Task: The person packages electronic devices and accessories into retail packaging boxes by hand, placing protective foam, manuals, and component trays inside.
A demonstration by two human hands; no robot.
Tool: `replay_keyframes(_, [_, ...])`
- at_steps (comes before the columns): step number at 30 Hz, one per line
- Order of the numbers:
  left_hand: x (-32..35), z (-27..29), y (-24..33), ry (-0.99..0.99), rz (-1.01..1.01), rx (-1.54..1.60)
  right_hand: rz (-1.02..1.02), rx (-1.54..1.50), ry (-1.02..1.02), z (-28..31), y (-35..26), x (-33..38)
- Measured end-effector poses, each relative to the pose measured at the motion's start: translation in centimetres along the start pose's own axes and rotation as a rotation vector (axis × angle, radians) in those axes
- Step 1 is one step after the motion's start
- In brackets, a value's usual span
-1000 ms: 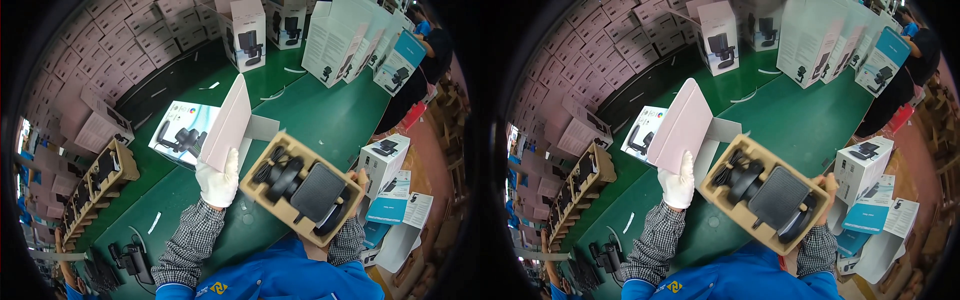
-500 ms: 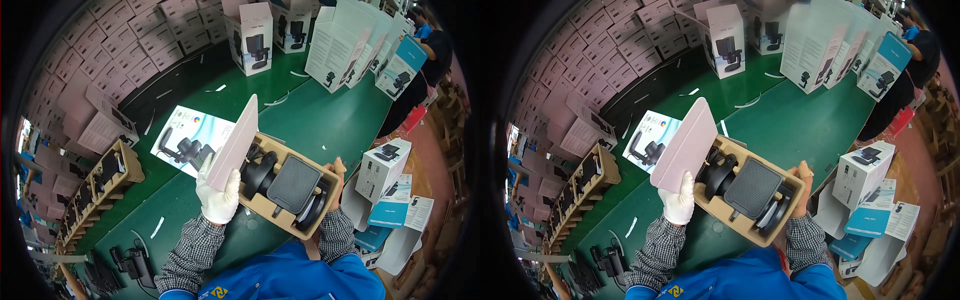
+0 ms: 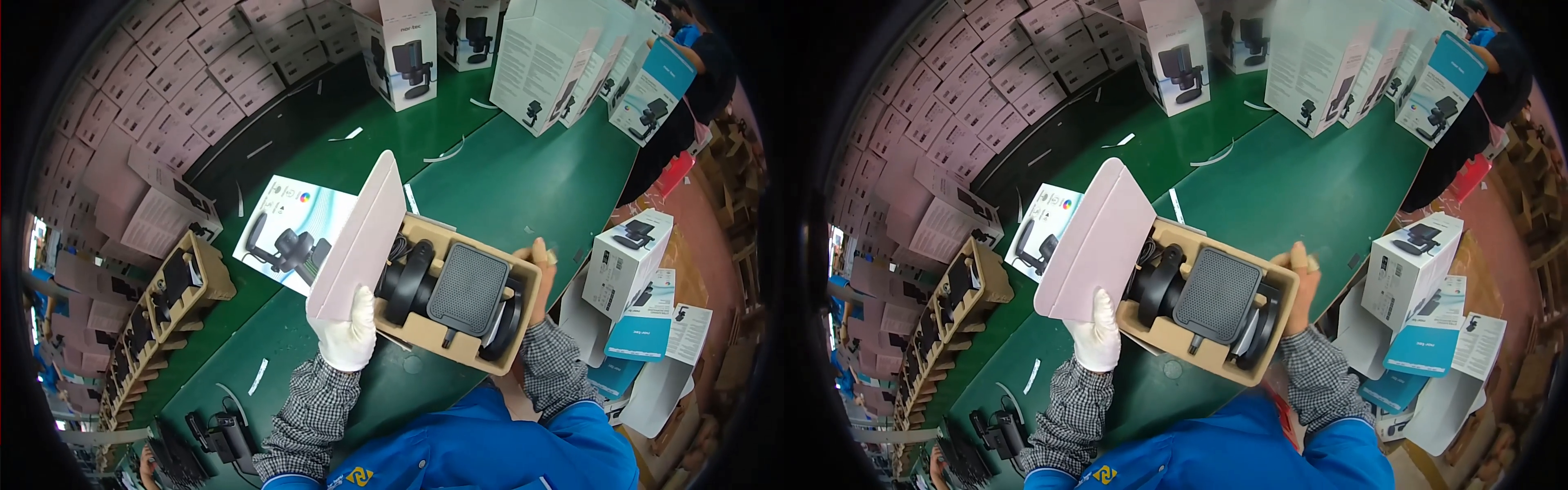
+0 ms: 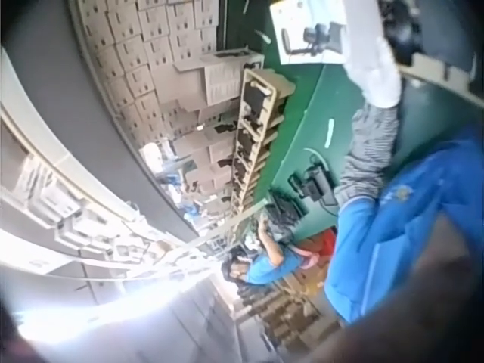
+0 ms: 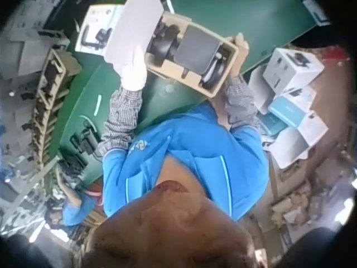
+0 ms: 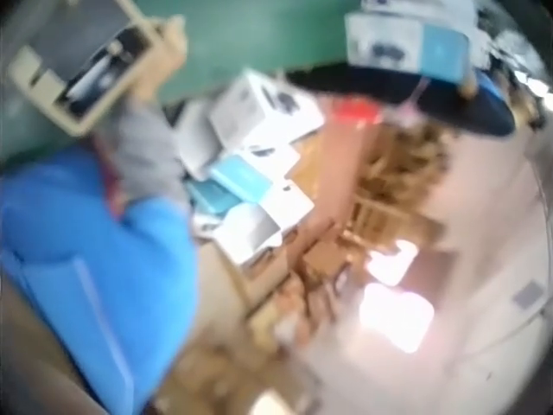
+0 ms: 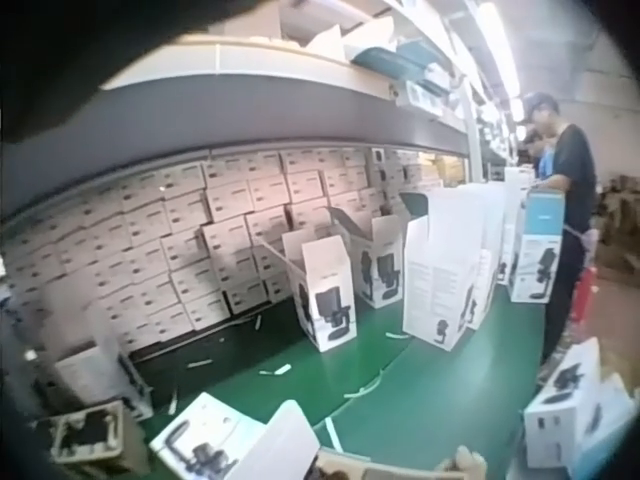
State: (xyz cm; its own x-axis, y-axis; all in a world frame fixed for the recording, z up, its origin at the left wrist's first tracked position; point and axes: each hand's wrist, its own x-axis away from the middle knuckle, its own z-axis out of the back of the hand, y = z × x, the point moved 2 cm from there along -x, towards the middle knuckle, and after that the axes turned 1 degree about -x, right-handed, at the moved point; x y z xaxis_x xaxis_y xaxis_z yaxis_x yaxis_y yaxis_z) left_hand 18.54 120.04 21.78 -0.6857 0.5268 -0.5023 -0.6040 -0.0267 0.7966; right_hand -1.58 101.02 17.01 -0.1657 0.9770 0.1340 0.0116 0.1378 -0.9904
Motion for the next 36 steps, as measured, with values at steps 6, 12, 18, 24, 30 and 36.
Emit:
replay_keyframes(6, [-0.8,-0.1,1.1,-0.005,0.024,-0.034,0.857,0.348,-0.285,-0.5,-10.9,-0.4])
replay_keyframes(12, [-1.6,-0.5,4.6,-0.005,0.184,0.057,1.111,0.747,-1.28,-7.4,-13.6,2.7])
replay_keyframes(18, [-3.3,-0.9,10.3,0.033,0.168,0.093,1.157,0.859,-1.431,-7.4,-16.8,2.6])
replay_keyframes(24, [-4.8,-1.0,13.2,-0.095,-0.084,-0.256,1.113,0.814,-1.17,-3.9,-22.7,1.9])
replay_keyframes(30, [-4.3,-2.0,14.1,0.024,0.123,-0.1,0.446,0.285,-0.543,8.9,-20.0,2.0])
replay_keyframes(36, [-4.5,-2.7,15.6,0.021,0.301,0.184,0.099,-0.073,-0.182,6.1,-10.8,8.4])
